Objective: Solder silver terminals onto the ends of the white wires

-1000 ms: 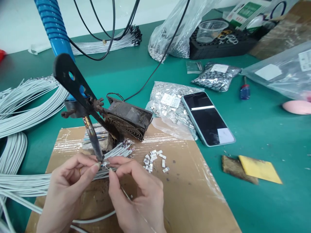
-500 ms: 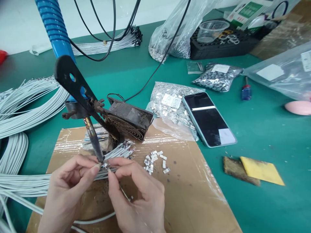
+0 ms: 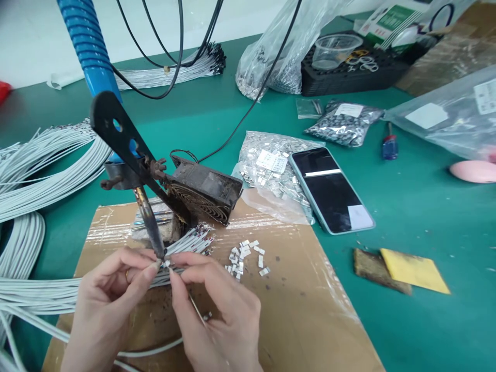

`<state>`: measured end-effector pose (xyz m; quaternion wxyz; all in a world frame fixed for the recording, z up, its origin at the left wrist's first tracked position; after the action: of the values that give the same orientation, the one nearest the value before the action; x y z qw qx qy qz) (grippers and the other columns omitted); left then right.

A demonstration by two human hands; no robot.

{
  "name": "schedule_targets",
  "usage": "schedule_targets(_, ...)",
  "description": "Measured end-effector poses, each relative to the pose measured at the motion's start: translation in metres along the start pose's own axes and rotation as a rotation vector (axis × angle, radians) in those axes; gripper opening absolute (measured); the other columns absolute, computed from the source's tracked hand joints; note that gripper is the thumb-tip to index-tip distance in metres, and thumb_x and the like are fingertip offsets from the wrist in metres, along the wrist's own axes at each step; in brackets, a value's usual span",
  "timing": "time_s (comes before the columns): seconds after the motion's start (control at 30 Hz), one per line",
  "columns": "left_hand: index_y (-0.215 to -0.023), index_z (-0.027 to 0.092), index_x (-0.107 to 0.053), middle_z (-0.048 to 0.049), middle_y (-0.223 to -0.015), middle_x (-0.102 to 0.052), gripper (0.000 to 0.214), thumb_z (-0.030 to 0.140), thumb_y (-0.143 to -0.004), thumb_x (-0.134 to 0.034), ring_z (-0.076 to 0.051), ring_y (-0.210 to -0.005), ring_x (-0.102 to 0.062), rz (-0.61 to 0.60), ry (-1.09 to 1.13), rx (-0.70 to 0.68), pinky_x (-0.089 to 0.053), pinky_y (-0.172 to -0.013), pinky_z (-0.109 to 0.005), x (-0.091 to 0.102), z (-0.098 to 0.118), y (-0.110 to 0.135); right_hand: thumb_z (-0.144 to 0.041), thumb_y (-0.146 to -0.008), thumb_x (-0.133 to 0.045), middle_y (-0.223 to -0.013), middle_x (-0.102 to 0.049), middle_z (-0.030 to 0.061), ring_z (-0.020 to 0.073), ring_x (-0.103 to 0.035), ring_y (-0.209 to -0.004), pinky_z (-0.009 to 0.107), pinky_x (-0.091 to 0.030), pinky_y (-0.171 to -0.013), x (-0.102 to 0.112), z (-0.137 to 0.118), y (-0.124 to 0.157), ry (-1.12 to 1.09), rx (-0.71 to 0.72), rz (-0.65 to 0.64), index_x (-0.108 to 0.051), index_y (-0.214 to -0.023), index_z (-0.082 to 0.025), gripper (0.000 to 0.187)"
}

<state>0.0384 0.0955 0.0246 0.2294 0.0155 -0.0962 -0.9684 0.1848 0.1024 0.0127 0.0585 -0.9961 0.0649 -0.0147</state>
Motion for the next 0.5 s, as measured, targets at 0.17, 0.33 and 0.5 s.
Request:
schedule_targets(0.17,-0.066,0.02,-0.076,0.0004,-0.079,-0.076,0.015,0.011,-0.073,-0.085,-0.011,-0.066,-0.071,0.01,0.005,0.009,-0.053,-0.063,-0.014,-0.0018,-0.0003,0.0009,-0.011,-0.087,-0.074,-0.094,-0.085,0.0034,0.0184,-0.082,-0.081,0.024,-0.063,-0.075,-0.0004,-0.0009,0.0,0.023,0.026,0.003,-0.072,-0.075,-0.024,0.018)
schedule_targets(0.33,-0.067,0.019,-0.076,0.0,-0.078,-0.074,0.015,0.009,-0.076,-0.083,-0.012,-0.07,-0.072,-0.025,0.017,0.012,-0.056,-0.066,-0.014,0.0006,-0.0028,-0.0021,-0.011,-0.088,-0.073,-0.095,-0.085,-0.0005,0.0149,-0.081,-0.081,0.021,-0.061,-0.079,0.0003,0.0019,0.0005,0.03,0.032,-0.006,-0.072,-0.076,-0.025,0.019)
schedule_targets(0.5,-0.071,0.02,-0.077,-0.001,-0.082,-0.075,0.016,0.008,-0.083,-0.08,-0.013,-0.073,-0.075,-0.161,-0.034,-0.01,-0.058,-0.069,-0.016,0.0071,-0.007,-0.0078,-0.013,-0.09,-0.072,-0.097,-0.084,-0.0012,0.0143,-0.08,-0.082,0.022,-0.06,-0.081,-0.0019,0.0035,0.0031,0.023,0.011,-0.007,-0.071,-0.077,-0.026,0.019)
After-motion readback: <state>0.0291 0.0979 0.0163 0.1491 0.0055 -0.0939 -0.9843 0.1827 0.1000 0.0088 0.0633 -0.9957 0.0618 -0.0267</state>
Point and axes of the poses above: each hand's wrist, its own y-axis away from the middle knuckle, its own x-axis out of the back of the hand, z = x × y, the point moved 3 cm from there along -y, towards the middle knuckle
